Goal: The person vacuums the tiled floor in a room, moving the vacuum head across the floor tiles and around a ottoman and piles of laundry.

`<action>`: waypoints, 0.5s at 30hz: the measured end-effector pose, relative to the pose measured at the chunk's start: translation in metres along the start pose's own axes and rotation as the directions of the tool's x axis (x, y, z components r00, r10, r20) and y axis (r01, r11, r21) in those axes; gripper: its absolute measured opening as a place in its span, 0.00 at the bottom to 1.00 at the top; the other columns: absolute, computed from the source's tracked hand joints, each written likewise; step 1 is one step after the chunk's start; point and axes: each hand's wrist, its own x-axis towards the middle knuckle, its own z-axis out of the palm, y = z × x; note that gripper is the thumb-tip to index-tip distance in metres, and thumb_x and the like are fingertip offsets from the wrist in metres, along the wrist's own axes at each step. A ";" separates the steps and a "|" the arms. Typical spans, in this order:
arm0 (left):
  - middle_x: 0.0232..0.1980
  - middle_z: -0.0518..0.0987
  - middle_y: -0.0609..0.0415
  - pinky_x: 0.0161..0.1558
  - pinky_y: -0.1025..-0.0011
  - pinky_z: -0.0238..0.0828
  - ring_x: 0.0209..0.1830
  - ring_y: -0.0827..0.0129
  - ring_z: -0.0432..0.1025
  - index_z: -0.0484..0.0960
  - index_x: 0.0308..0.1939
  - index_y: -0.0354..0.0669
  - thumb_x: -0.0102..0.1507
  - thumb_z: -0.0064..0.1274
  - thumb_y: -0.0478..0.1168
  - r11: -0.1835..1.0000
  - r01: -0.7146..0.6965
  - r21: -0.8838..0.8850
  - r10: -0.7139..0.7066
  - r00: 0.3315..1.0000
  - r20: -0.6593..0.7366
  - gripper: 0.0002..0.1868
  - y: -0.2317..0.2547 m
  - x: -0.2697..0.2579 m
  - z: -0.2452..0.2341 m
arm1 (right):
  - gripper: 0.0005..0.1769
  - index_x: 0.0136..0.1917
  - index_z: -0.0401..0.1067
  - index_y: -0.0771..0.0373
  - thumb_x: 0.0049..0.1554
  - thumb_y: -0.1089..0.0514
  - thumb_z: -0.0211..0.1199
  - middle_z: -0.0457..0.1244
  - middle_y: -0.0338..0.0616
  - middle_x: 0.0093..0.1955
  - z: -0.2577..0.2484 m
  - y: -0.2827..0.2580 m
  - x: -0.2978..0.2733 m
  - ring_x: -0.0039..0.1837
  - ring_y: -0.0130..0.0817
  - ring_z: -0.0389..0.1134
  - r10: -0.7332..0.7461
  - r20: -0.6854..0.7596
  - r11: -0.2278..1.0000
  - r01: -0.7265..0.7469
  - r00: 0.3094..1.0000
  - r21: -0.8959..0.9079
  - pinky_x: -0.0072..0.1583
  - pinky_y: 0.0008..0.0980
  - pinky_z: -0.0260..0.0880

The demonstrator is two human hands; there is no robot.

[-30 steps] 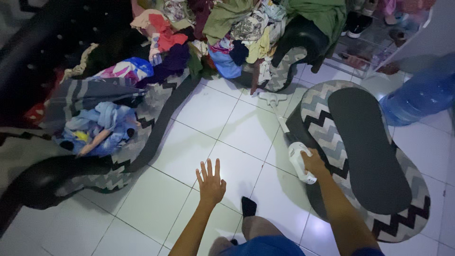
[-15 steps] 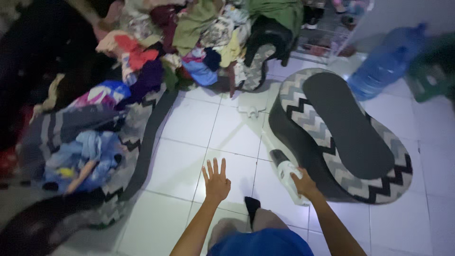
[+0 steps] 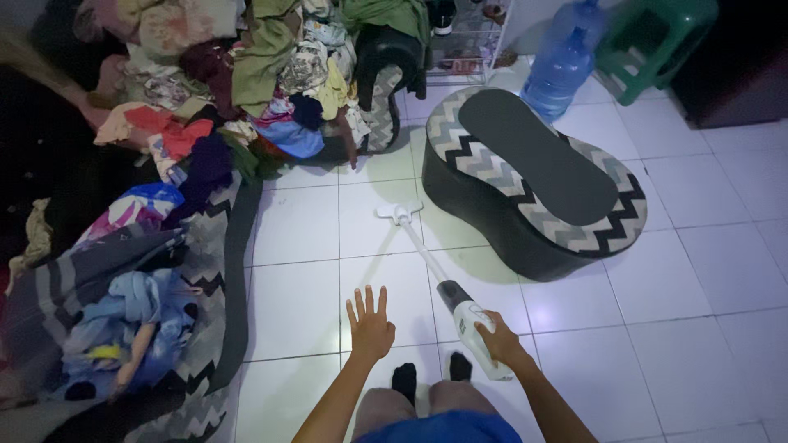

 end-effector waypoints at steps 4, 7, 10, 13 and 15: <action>0.82 0.41 0.35 0.76 0.39 0.22 0.82 0.37 0.30 0.43 0.80 0.45 0.62 0.52 0.43 1.000 0.016 0.002 -0.016 0.999 0.030 0.47 0.001 -0.027 0.001 | 0.35 0.76 0.57 0.42 0.59 0.35 0.57 0.68 0.55 0.64 0.010 0.025 -0.033 0.64 0.53 0.71 -0.060 -0.038 0.994 0.056 0.997 -0.095 0.67 0.45 0.69; 0.82 0.41 0.34 0.76 0.39 0.22 0.82 0.37 0.30 0.44 0.81 0.46 0.62 0.51 0.42 0.999 0.040 0.030 -0.041 0.999 0.029 0.47 0.004 -0.045 -0.001 | 0.35 0.76 0.57 0.41 0.59 0.35 0.57 0.66 0.54 0.67 0.008 0.033 -0.048 0.65 0.53 0.70 -0.070 -0.026 0.993 0.067 0.997 -0.096 0.67 0.44 0.68; 0.82 0.42 0.35 0.77 0.40 0.23 0.83 0.37 0.31 0.44 0.80 0.46 0.62 0.52 0.43 0.999 0.052 0.013 -0.052 0.998 -0.034 0.47 0.009 -0.067 0.007 | 0.35 0.77 0.56 0.40 0.59 0.36 0.55 0.67 0.54 0.67 0.006 0.052 -0.068 0.65 0.53 0.70 -0.038 0.009 0.993 0.039 0.999 -0.109 0.67 0.44 0.69; 0.82 0.43 0.34 0.76 0.39 0.24 0.82 0.36 0.32 0.45 0.80 0.44 0.62 0.52 0.43 0.998 0.066 0.016 -0.065 0.995 -0.071 0.47 0.021 -0.094 0.024 | 0.35 0.78 0.55 0.40 0.60 0.36 0.55 0.67 0.54 0.66 0.003 0.075 -0.084 0.65 0.53 0.71 -0.025 0.042 0.993 0.029 0.999 -0.112 0.66 0.44 0.70; 0.81 0.42 0.33 0.76 0.38 0.23 0.82 0.36 0.31 0.45 0.80 0.44 0.61 0.53 0.43 0.996 0.076 -0.037 -0.080 0.990 -0.117 0.47 0.033 -0.116 0.042 | 0.36 0.78 0.55 0.40 0.60 0.36 0.55 0.67 0.55 0.66 -0.003 0.099 -0.098 0.64 0.53 0.72 -0.018 0.055 0.991 0.025 0.998 -0.131 0.66 0.44 0.71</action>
